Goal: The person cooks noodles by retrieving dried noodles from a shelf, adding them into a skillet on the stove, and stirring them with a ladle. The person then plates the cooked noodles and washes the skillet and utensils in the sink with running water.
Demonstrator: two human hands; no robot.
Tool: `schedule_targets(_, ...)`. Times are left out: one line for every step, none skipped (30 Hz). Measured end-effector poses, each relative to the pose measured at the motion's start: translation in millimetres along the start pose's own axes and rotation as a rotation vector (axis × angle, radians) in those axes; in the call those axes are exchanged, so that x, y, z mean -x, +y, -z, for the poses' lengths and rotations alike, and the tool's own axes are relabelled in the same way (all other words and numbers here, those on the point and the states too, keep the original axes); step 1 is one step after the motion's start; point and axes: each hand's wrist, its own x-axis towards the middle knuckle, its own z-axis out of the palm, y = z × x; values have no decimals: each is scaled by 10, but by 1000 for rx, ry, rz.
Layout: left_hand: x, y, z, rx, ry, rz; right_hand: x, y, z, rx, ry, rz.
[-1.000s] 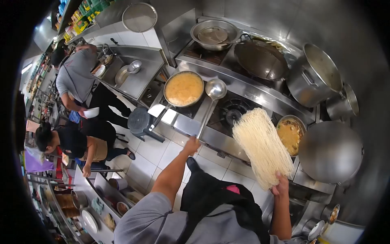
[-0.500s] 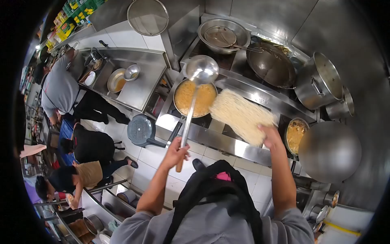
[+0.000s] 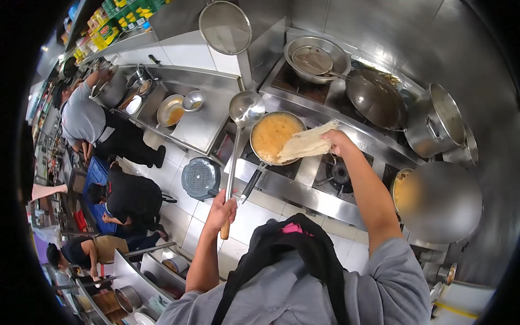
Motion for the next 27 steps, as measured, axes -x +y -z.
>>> schedule_targets(4, -2, -13, 27, -13, 13, 4, -43, 48, -65, 19, 13)
schedule_targets(17, -14, -33, 54, -23, 27, 14, -82, 59, -131, 36, 22)
schedule_targets(23, -47, -62, 77, -15, 36, 17, -94, 64, -77, 64, 16)
schedule_targets(33, -82, -83, 78, -3, 35, -58, -44, 131, -74, 53, 13)
schedule_targets(33, -111, -106, 84, -12, 20, -169, 26, 222, -5, 43, 16)
schedule_targets(28, -133, -133, 90, -20, 3, -282, 83, 309, 65, 31, 23)
schedule_targets(28, -152, -165, 85, -9, 0, -125, 55, 211, 112, 61, 88)
schedule_targets(37, -156, -203, 81, -2, -4, -61, 36, 167, 111, 52, 91)
schedule_targets(48, -154, -243, 75, 5, -5, 3, 9, 124, 131, 50, 132)
schedule_targets(54, -139, -290, 68, 11, -7, 26, -16, 115, 150, 48, 174)
schedule_targets(67, -113, -348, 60, 17, -12, -114, 55, 162, 145, 39, 179)
schedule_targets(87, -89, -411, 20, 48, 6, -275, 160, 163, 202, 60, 220)
schedule_targets(95, -73, -464, -20, 78, 25, -333, 211, 160, 258, 85, 259)
schedule_targets(83, -79, -503, -28, 78, 26, -377, 255, 195, 250, 83, 259)
schedule_targets(62, -113, -543, -79, 98, 23, -430, 312, 212, 332, 141, 307)
schedule_targets(41, -151, -571, -127, 118, 20, -438, 344, 184, 416, 198, 354)
schedule_targets(22, -202, -587, -130, 120, 20, -348, 341, 166, 446, 219, 423)
schedule_targets(4, -261, -598, -223, 152, 27, -269, 296, 162, 442, 216, 425)
schedule_targets(-10, -298, -592, -317, 183, 37, -216, 271, 156, 546, 354, 394)
schedule_targets(-11, -312, -598, -325, 183, 42, -130, 263, 119, 647, 492, 354)
schedule_targets(-9, -335, -615, -498, 223, 15, -31, 271, 68, 637, 495, 345)
schedule_targets(-16, -353, -622, -670, 258, -18, 102, 244, -20, 716, 498, 332)
schedule_targets(-34, -390, -599, -674, 237, 27, 177, 213, -76, 794, 505, 324)
schedule_targets(-74, -465, -566, -688, 215, 31, 154, 270, -94, 781, 523, 325)
schedule_targets(-140, -620, -509, -697, 215, 34, 109, 341, -121, 827, 551, 325)
schedule_targets(-205, -738, -463, -706, 215, 36, 83, 359, -140, 873, 579, 322)
schedule_targets(-244, -746, -471, -675, 191, 32, 123, 316, -168, 868, 586, 305)
